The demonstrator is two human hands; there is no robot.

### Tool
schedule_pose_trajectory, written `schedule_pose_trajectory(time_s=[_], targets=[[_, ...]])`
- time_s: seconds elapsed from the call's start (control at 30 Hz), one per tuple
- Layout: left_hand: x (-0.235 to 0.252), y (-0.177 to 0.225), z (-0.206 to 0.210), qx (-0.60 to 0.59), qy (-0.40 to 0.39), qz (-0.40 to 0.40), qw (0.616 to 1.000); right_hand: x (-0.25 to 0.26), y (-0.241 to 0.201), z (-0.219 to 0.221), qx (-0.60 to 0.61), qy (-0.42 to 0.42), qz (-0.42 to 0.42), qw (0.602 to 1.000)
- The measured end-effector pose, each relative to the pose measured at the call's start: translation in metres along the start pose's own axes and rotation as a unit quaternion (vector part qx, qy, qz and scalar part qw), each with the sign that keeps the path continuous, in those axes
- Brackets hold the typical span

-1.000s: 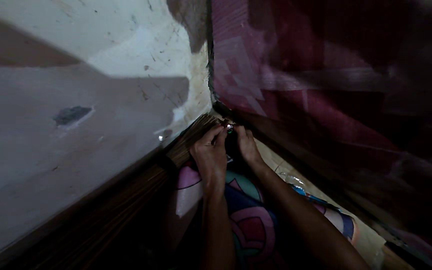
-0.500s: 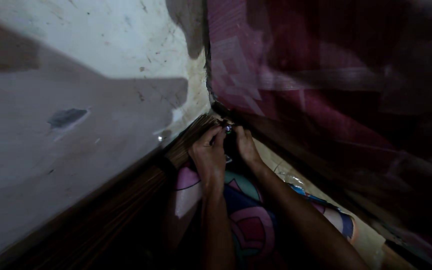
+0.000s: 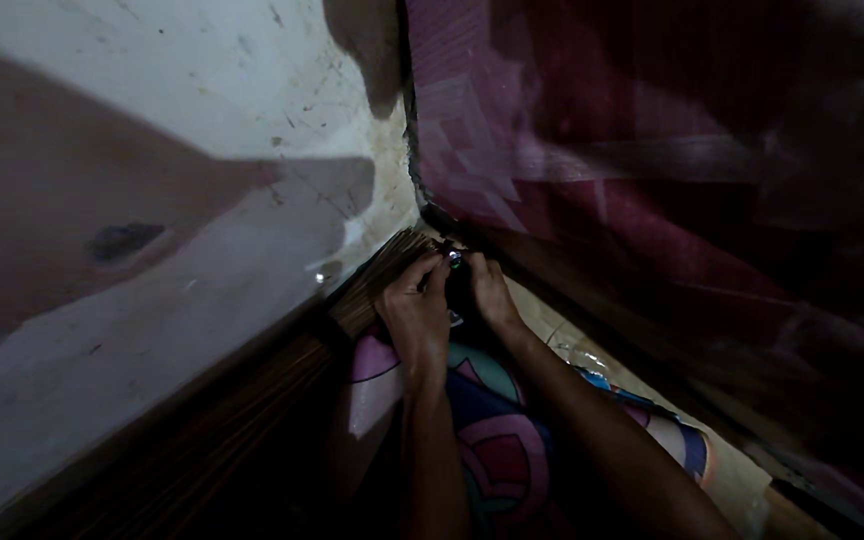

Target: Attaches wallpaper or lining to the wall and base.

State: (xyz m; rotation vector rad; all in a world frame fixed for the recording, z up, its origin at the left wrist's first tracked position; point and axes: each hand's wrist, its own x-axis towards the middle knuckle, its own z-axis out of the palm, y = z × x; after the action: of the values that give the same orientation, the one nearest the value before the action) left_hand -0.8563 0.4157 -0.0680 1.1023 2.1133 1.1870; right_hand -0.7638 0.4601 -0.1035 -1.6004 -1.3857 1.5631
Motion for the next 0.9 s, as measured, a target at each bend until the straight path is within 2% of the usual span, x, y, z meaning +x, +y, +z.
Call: schedule_pose_trajectory(time_s=[0.9], targets=[[-0.0001,0.0015,0.0009,-0.004,0.009,-0.006,1.000,0.0000,0.0018,0.0001,0.021,-0.001,-0.006,1.000]])
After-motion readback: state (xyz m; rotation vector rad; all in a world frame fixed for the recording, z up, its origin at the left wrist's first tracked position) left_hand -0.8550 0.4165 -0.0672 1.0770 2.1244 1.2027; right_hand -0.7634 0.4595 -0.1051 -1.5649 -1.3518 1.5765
